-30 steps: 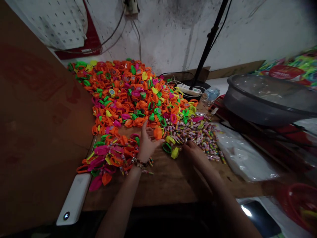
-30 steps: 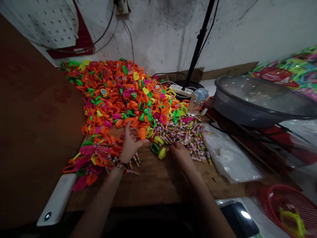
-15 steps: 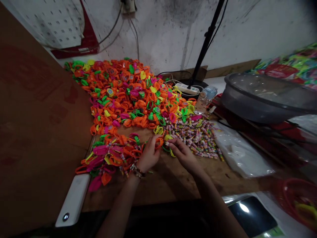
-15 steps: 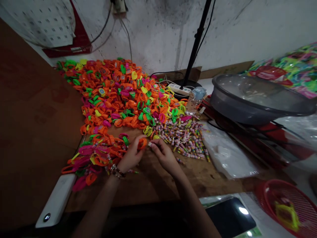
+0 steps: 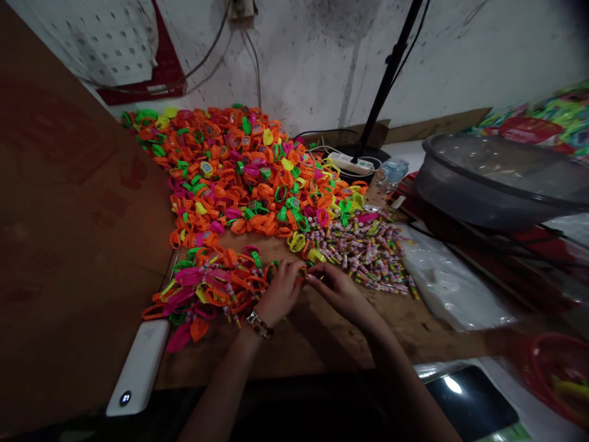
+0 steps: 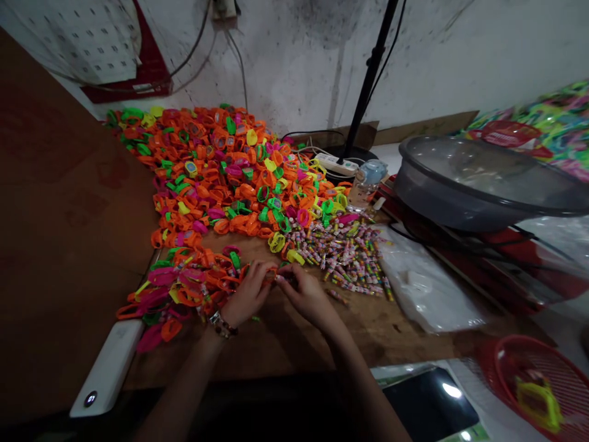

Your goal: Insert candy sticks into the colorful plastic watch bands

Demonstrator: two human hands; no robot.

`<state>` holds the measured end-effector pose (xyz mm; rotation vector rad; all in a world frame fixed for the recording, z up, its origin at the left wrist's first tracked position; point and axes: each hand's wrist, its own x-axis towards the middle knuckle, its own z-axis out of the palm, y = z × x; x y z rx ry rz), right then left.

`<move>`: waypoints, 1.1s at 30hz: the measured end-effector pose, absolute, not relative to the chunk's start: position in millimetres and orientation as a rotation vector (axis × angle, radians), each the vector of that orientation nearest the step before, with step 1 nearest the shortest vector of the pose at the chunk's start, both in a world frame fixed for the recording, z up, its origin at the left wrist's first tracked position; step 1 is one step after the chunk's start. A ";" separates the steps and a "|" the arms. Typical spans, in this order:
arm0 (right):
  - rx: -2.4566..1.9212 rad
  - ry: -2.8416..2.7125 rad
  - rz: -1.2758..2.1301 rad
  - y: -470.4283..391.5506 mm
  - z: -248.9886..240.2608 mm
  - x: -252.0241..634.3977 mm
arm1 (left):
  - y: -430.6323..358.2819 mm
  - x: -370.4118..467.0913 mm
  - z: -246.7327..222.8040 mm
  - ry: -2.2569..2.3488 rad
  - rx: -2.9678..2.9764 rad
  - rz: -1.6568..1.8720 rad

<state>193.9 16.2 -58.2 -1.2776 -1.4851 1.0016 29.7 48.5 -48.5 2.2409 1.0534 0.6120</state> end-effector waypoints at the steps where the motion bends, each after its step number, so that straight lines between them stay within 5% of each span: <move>1: -1.282 -1.520 1.012 15.5 -57.9 195.3 | 47.0 28.4 -49.2 1.055 2.246 0.594; 13: -1.378 -1.594 0.978 -10.5 -88.7 159.3 | 22.3 7.3 -63.2 0.987 2.320 0.503; 19: -1.256 -1.627 1.049 -4.9 -82.4 155.2 | 20.7 -18.2 -23.2 1.309 2.510 0.407; 26: -2.017 -1.703 0.266 0.0 -95.5 239.0 | 59.6 -80.2 12.2 2.260 2.447 0.203; 33: -2.189 -1.786 0.225 -17.8 -117.2 242.9 | 80.3 20.6 -29.1 1.613 2.442 0.699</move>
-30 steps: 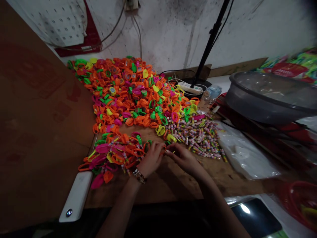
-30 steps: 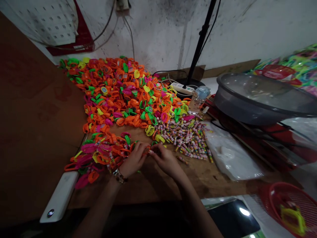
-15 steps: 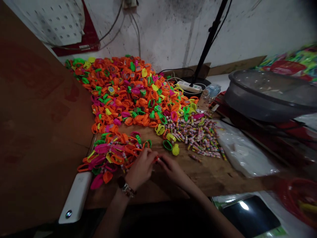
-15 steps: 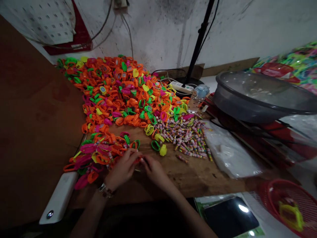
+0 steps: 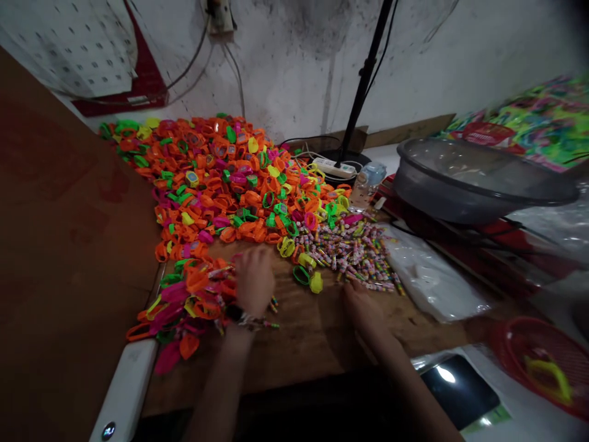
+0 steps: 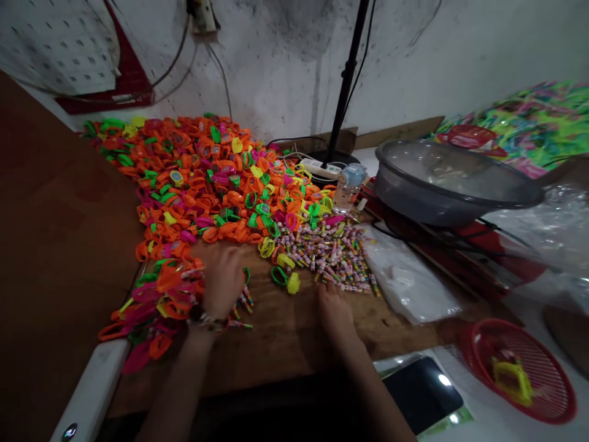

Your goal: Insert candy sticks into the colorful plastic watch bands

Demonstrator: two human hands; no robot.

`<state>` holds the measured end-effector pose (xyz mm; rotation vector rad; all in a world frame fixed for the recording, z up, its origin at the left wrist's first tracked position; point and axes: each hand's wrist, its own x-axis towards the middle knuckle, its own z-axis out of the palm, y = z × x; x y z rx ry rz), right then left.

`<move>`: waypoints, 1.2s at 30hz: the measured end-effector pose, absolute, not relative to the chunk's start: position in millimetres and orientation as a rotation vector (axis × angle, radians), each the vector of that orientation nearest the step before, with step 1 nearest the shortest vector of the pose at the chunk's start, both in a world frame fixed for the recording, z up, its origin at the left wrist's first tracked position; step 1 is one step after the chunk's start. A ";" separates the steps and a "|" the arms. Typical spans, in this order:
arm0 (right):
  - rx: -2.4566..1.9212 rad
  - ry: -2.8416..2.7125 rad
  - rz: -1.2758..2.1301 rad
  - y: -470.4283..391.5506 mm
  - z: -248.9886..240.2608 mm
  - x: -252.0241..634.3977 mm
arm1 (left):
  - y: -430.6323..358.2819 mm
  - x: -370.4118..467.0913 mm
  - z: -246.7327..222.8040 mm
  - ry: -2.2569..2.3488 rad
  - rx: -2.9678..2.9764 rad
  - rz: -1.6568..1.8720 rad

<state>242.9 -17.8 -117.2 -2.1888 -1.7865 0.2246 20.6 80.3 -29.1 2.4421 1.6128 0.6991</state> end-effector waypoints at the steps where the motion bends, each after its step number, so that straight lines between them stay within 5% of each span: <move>1: -2.176 -1.787 0.219 -16.6 -117.0 240.5 | 83.1 43.1 -38.2 1.471 2.367 0.653; 12: -1.646 -1.438 0.273 2.3 -102.5 242.9 | 111.3 105.0 -93.6 1.303 1.973 0.831; 25: -1.154 -1.079 1.119 8.1 -53.8 218.7 | 66.2 61.7 -57.0 0.880 1.429 0.958; 36: -1.147 -1.171 1.175 4.1 -46.5 196.1 | 53.0 36.0 -36.4 1.156 2.193 0.746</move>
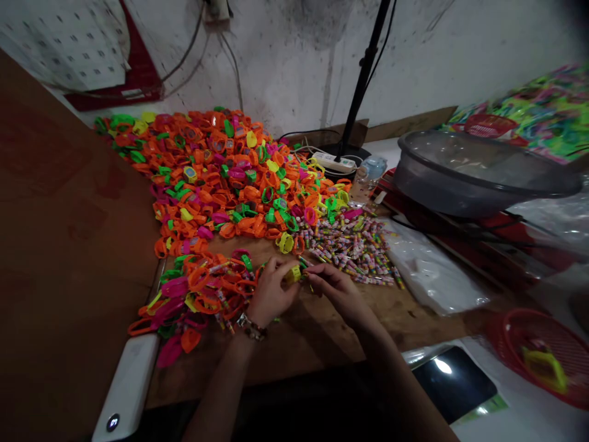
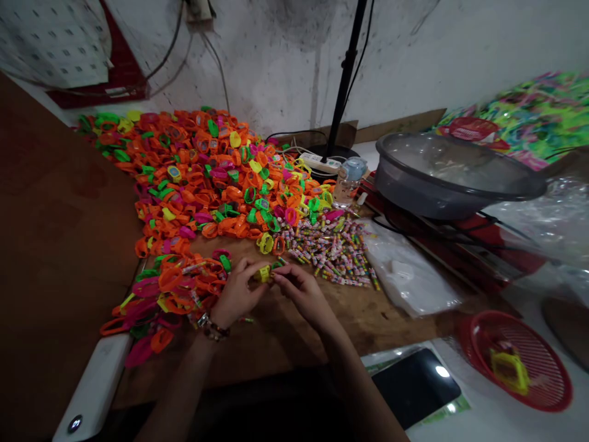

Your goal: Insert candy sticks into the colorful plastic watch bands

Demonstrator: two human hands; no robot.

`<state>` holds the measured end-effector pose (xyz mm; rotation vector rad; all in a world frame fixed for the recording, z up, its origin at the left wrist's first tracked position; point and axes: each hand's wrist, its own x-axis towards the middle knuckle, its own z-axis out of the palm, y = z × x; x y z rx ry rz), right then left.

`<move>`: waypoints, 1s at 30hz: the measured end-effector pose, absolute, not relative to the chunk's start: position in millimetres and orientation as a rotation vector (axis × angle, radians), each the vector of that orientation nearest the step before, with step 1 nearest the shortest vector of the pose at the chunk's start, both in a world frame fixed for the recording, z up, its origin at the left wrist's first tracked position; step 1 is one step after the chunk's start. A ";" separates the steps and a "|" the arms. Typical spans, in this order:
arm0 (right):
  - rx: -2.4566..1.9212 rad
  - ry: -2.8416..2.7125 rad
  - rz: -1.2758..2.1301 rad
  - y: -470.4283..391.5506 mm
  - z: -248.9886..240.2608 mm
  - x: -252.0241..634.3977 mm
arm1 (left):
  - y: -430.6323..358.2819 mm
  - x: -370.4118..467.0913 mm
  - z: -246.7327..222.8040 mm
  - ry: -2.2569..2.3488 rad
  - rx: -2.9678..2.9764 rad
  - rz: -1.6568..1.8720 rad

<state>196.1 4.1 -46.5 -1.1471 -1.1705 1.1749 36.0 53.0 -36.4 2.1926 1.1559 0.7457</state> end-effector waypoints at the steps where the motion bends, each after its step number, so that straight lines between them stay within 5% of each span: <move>1: -1.154 -1.202 1.147 4.0 -46.2 195.5 | 52.2 35.0 -36.3 1.157 2.221 0.718; 19: -1.560 -1.560 0.676 -7.3 -78.0 160.1 | 32.5 41.5 -23.9 1.347 2.831 0.116; 30: -1.474 -1.423 0.899 -12.2 -105.7 145.6 | 20.9 23.5 -33.4 1.328 2.757 -0.065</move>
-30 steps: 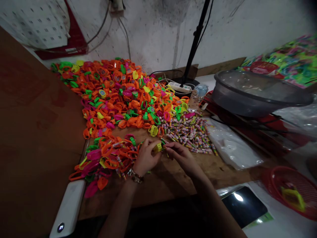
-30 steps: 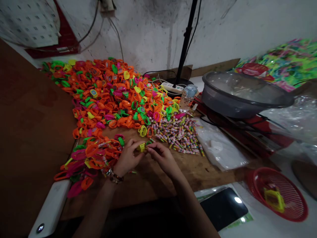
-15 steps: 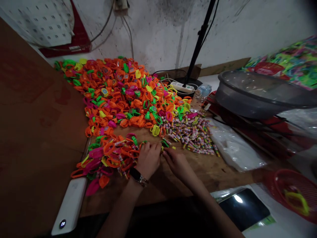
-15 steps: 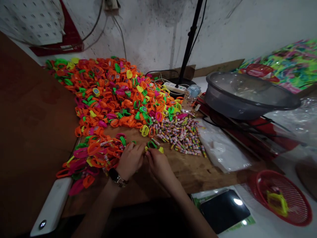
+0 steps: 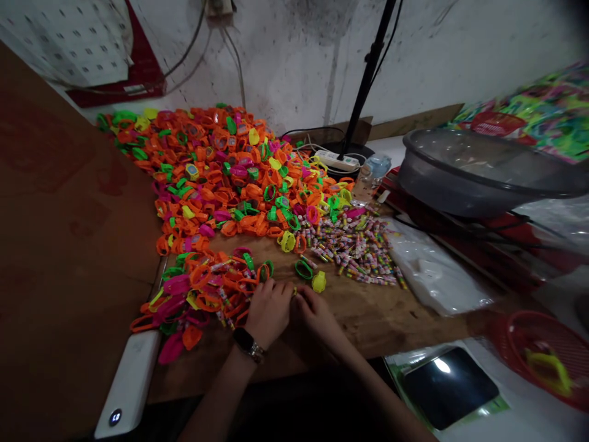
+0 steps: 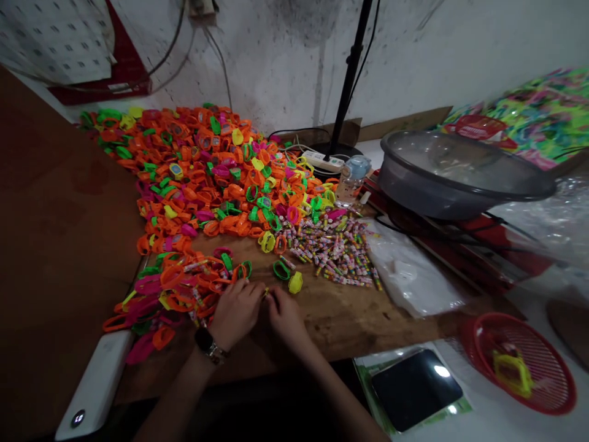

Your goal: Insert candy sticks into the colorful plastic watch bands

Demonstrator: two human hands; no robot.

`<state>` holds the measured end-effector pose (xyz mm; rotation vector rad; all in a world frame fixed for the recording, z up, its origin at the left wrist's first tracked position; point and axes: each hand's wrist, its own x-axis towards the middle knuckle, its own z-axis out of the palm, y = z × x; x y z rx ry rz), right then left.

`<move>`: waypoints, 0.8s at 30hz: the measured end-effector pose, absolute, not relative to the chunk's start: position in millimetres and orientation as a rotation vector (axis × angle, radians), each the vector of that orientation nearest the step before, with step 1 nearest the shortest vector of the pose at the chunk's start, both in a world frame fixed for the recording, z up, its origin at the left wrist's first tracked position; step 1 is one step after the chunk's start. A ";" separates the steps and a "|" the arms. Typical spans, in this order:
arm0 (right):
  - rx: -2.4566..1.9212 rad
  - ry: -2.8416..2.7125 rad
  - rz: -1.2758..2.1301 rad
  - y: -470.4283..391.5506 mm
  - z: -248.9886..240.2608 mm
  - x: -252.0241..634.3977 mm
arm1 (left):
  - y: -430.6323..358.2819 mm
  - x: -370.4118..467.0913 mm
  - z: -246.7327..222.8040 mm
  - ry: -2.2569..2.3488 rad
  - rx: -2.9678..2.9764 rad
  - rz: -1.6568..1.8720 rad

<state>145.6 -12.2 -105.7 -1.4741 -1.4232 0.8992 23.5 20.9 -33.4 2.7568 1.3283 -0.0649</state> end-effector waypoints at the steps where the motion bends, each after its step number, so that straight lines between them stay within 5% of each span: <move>1: -1.456 -1.471 0.922 -8.7 -104.6 149.6 | 22.0 19.8 -28.3 1.401 2.755 -0.091; 8: -1.808 -1.614 0.384 42.9 -97.8 215.6 | 35.6 1.9 0.3 2.095 2.639 -0.267; 24: -1.614 -1.408 0.540 77.5 -105.4 223.9 | 137.8 86.3 -73.3 1.775 2.112 0.542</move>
